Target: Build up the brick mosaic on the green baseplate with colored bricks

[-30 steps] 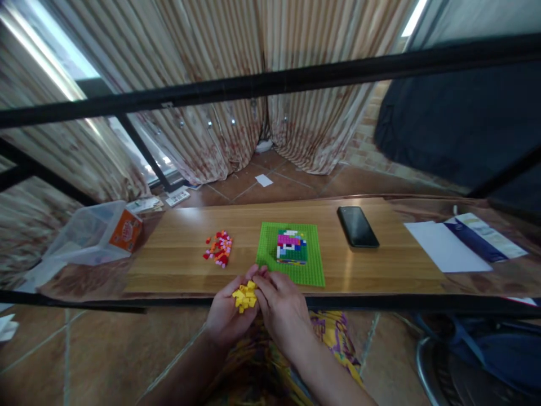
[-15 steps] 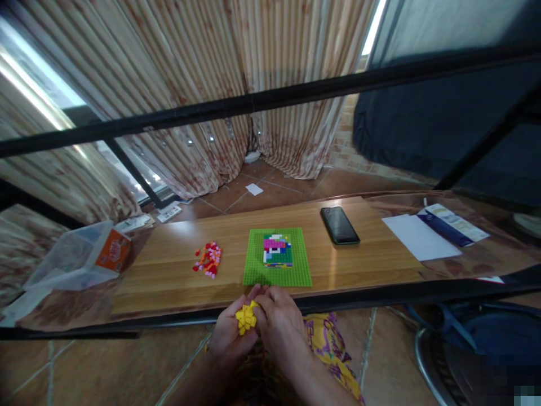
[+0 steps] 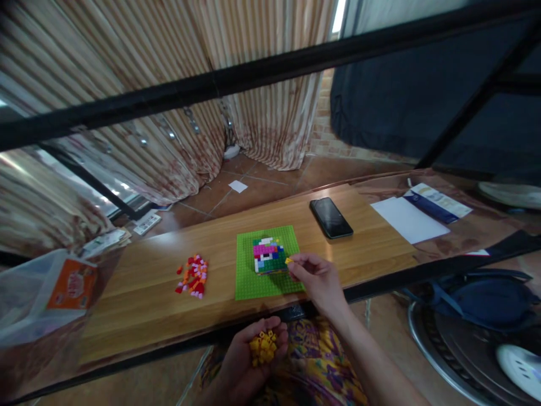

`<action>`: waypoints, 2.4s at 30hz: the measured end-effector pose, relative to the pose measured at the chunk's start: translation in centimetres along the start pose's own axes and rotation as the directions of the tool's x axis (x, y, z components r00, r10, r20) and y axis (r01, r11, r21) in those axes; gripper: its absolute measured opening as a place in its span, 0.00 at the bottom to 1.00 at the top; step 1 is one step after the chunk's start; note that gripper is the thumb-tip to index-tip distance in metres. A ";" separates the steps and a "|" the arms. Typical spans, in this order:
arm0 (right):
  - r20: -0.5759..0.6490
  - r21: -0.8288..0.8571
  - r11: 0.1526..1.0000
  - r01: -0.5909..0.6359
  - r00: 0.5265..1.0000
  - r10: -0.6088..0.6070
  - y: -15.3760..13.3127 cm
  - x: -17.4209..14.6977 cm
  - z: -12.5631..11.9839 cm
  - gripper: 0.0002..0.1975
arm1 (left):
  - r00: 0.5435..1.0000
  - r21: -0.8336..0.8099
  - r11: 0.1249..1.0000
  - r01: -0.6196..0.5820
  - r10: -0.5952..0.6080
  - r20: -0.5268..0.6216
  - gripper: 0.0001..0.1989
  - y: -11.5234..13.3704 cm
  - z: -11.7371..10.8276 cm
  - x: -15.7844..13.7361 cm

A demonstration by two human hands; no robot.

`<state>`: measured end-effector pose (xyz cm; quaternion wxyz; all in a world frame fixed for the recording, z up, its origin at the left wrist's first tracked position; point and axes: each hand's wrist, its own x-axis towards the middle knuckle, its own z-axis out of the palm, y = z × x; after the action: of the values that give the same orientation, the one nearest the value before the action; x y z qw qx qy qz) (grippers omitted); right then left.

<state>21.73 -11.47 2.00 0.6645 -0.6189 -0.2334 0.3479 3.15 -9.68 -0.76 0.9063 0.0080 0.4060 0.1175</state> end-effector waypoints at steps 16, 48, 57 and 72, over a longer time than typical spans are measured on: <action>-0.053 -0.286 0.937 0.201 0.973 -0.224 2.6 4.5 0.9 0.10 | 0.999 0.043 0.998 0.052 -0.052 -0.014 0.10 0.7 -1.5 0.8; 0.124 -0.735 0.544 0.406 0.868 -0.481 1.2 3.4 3.2 0.07 | 0.998 0.045 0.998 0.051 -0.053 0.042 0.08 0.7 -1.7 0.8; -0.023 -0.549 0.791 0.272 0.940 -0.339 2.2 4.0 1.9 0.11 | 0.995 0.062 0.996 0.061 -0.066 0.081 0.07 0.8 -1.7 0.7; -0.171 -0.258 0.962 0.085 0.976 -0.132 4.3 5.8 3.4 0.20 | 0.994 0.012 0.999 0.053 -0.054 0.091 0.09 1.0 -1.9 0.7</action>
<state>22.22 -4.88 -2.48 0.6184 -0.7135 -0.2460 0.2191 1.99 -8.67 -2.43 0.9266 0.0069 0.3647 0.0908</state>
